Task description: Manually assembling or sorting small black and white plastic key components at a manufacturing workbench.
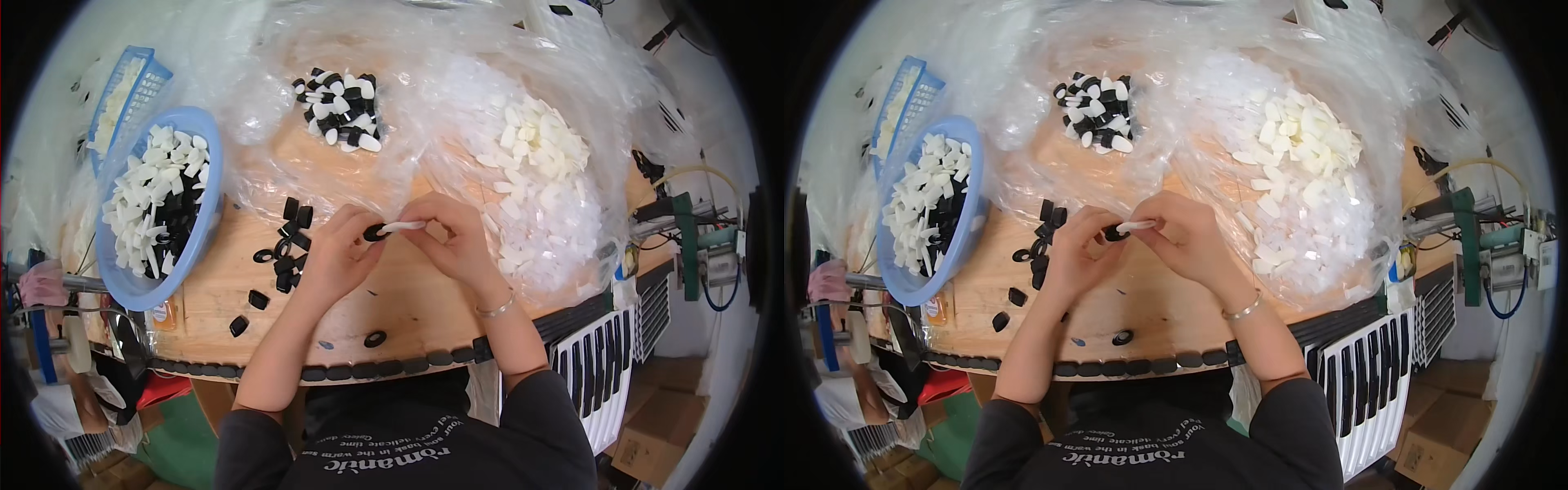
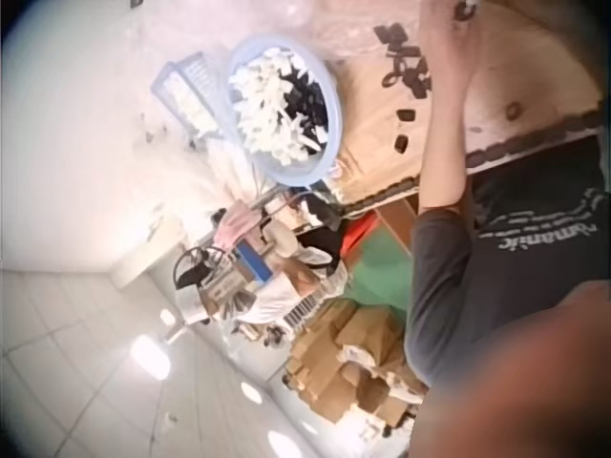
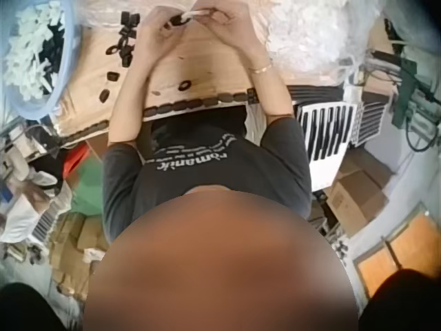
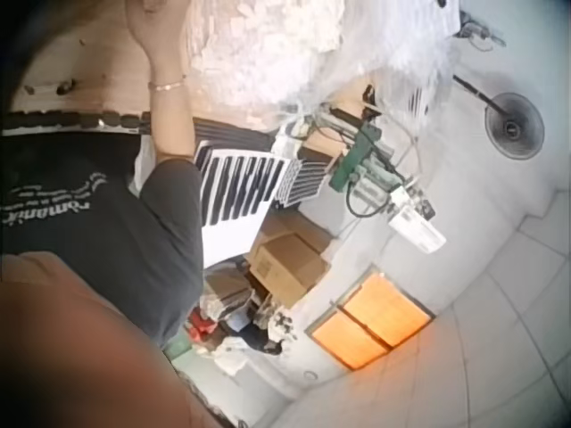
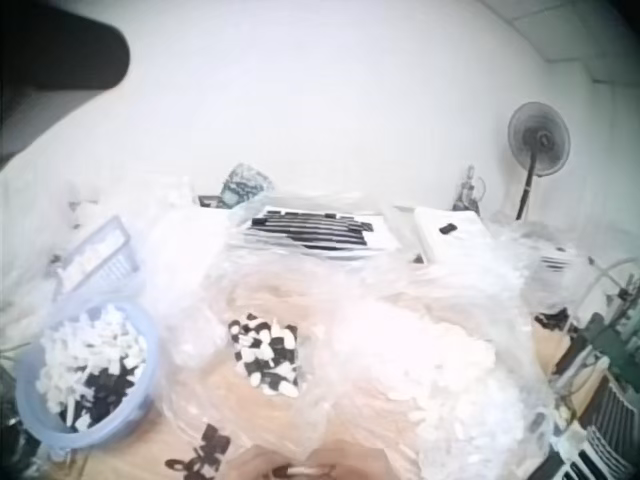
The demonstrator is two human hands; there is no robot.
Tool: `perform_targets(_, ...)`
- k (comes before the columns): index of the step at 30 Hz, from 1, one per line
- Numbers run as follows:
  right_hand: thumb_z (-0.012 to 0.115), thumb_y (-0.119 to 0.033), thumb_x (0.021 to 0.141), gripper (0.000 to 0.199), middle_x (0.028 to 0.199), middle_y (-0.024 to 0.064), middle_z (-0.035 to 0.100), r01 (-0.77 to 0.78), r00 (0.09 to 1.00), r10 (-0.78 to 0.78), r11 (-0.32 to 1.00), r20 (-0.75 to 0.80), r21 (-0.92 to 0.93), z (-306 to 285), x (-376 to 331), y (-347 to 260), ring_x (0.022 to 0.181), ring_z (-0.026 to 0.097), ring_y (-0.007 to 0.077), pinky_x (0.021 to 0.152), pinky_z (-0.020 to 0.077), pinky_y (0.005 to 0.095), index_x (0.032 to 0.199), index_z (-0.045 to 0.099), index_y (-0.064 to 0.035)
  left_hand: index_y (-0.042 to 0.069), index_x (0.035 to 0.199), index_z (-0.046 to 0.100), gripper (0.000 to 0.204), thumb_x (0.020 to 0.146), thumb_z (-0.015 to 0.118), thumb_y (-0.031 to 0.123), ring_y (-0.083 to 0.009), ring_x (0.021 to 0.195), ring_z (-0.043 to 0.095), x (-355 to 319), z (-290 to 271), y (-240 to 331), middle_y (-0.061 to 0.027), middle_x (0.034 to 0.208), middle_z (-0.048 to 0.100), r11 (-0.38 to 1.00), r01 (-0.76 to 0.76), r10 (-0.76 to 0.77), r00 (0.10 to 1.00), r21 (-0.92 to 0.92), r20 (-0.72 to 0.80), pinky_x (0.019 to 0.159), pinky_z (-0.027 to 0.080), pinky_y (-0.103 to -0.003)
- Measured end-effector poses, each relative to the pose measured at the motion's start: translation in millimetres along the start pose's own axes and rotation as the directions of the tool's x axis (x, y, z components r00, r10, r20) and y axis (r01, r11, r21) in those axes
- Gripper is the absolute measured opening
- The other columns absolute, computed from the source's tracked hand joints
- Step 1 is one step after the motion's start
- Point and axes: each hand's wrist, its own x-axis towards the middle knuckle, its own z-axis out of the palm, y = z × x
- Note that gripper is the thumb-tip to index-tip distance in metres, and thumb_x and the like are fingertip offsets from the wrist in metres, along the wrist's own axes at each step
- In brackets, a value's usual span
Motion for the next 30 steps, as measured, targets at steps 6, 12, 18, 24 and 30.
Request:
perform_targets(6, 0.072, 0.007, 0.068, 0.025, 0.09, 0.0076, 0.063, 0.347, 0.937, -0.344, 0.88, 0.068, -0.323, 8, 3, -3, 0.08, 0.06, 0.0243, 0.07, 0.0494, 0.03, 0.089, 0.064, -0.0044, 0.003, 0.101, 0.06, 0.033, 0.069, 0.068, -0.003, -0.0264, 0.076, 0.062, -2, 5, 10, -0.0099, 0.098, 0.058, 0.999, -0.022, 0.021, 0.999, -0.035, -0.049, 0.062, 0.051, -0.032)
perform_targets(12, 0.072, 0.006, 0.068, 0.026, 0.1, 0.0074, 0.061, 0.36, 0.93, -0.355, 0.839, 0.09, -0.408, 16, 6, -7, 0.082, 0.057, 0.0251, 0.07, 0.0486, 0.0311, 0.09, 0.065, -0.0067, 0.001, 0.103, 0.06, 0.036, 0.068, 0.067, -0.005, -0.0269, 0.079, 0.062, -2, 0, 10, -0.0114, 0.1, 0.058, 0.996, -0.074, 0.077, 0.994, 0.039, -0.08, 0.064, 0.051, -0.031)
perform_targets(18, 0.073, 0.002, 0.067, 0.027, 0.104, 0.0082, 0.059, 0.301, 0.95, -0.311, 0.904, 0.014, -0.305, 21, 2, -3, 0.089, 0.056, 0.0257, 0.068, 0.0491, 0.0325, 0.091, 0.065, -0.0078, 0.0, 0.104, 0.059, 0.037, 0.068, 0.067, -0.007, -0.0268, 0.08, 0.062, -1, -4, 14, -0.0123, 0.1, 0.058, 0.998, -0.067, 0.066, 0.996, -0.008, -0.057, 0.064, 0.051, -0.031)
perform_targets(24, 0.072, 0.005, 0.07, 0.024, 0.108, 0.0097, 0.059, 0.364, 0.923, -0.382, 0.836, 0.041, -0.41, 22, 2, -3, 0.09, 0.058, 0.0218, 0.067, 0.0481, 0.0298, 0.091, 0.069, -0.0066, 0.001, 0.107, 0.057, 0.042, 0.068, 0.067, -0.009, -0.023, 0.078, 0.061, 0, -5, 18, -0.0122, 0.093, 0.06, 0.996, -0.027, 0.02, 0.997, -0.089, -0.074, 0.066, 0.05, -0.029)
perform_targets(30, 0.071, 0.002, 0.074, 0.021, 0.103, 0.0121, 0.063, 0.223, 0.975, -0.219, 0.968, 0.043, -0.115, 21, -1, 6, 0.087, 0.062, 0.0227, 0.072, 0.0502, 0.0291, 0.094, 0.068, -0.0044, 0.0, 0.108, 0.057, 0.039, 0.071, 0.068, -0.009, -0.0153, 0.082, 0.062, -5, -2, 18, -0.0096, 0.097, 0.063, 0.995, -0.07, 0.06, 0.989, -0.07, -0.135, 0.074, 0.051, -0.025)
